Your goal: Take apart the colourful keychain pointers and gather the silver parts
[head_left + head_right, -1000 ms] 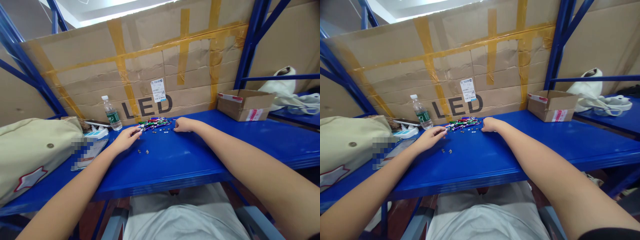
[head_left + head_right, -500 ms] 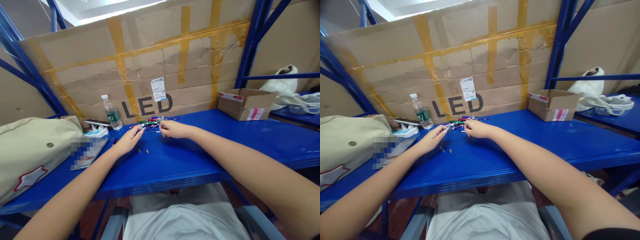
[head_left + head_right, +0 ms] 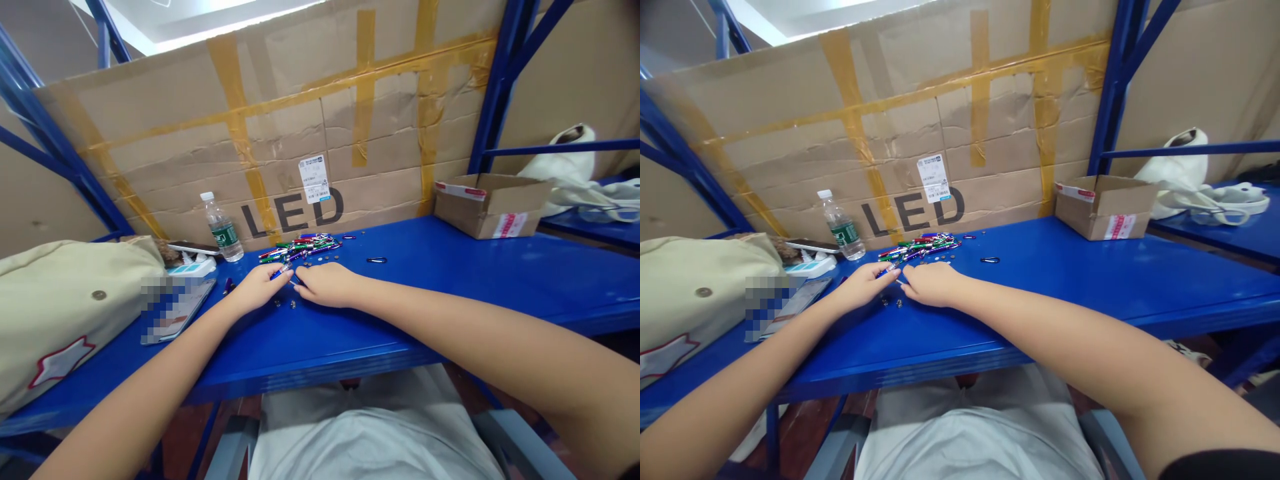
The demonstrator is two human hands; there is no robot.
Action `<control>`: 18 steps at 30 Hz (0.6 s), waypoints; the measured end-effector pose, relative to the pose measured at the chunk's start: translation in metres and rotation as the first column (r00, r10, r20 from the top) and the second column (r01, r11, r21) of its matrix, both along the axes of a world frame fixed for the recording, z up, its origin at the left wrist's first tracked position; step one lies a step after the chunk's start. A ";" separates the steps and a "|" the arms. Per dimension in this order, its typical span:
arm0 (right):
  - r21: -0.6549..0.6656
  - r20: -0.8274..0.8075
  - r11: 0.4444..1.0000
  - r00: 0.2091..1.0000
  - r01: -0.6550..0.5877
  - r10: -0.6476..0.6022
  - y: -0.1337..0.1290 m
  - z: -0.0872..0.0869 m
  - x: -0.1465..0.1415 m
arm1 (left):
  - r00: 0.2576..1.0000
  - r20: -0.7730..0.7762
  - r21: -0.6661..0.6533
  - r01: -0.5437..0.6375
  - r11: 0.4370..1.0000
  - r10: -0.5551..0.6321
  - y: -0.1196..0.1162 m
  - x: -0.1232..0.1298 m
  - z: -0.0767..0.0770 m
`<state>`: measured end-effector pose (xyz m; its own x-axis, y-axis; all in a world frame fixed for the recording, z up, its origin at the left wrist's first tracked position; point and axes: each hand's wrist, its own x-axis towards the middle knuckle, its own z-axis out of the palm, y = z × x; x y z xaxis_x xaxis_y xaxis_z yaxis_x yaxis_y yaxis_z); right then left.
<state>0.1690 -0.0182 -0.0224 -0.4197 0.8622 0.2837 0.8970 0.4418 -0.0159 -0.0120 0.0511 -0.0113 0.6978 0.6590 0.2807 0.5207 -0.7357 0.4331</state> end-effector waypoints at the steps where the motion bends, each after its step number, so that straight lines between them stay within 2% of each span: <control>1: 0.010 0.016 1.000 1.000 0.023 -0.023 -0.002 0.000 -0.003 | 1.000 0.002 0.010 -0.002 1.000 0.002 -0.001 0.001 0.000; 6: 0.015 0.035 0.996 0.996 0.083 -0.084 -0.005 0.003 -0.006 | 1.000 0.002 0.069 -0.001 0.998 0.001 -0.002 0.003 -0.002; 10: 0.067 0.074 0.993 0.992 0.101 -0.106 -0.002 0.004 -0.002 | 1.000 0.003 0.067 0.021 0.998 -0.021 0.001 0.003 -0.003; 12: 0.090 0.055 0.989 0.991 0.117 -0.122 0.002 0.006 0.001 | 0.998 0.053 0.051 0.038 0.998 -0.041 0.002 0.002 -0.002; 15: 0.092 -0.024 0.982 0.986 0.167 -0.166 0.008 0.012 0.013 | 0.981 0.194 -0.084 0.037 0.996 -0.021 0.006 -0.001 0.000; 18: 0.085 -0.171 0.970 0.963 0.226 -0.210 0.013 0.022 0.031 | 0.957 0.290 -0.276 0.068 0.959 0.015 0.010 -0.006 0.003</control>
<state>0.2000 -0.0049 -0.0007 -0.1668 0.8905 0.4233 0.9612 0.2425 -0.1314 -0.0183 0.0609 -0.0088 0.6334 0.7224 0.2775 0.3255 -0.5741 0.7513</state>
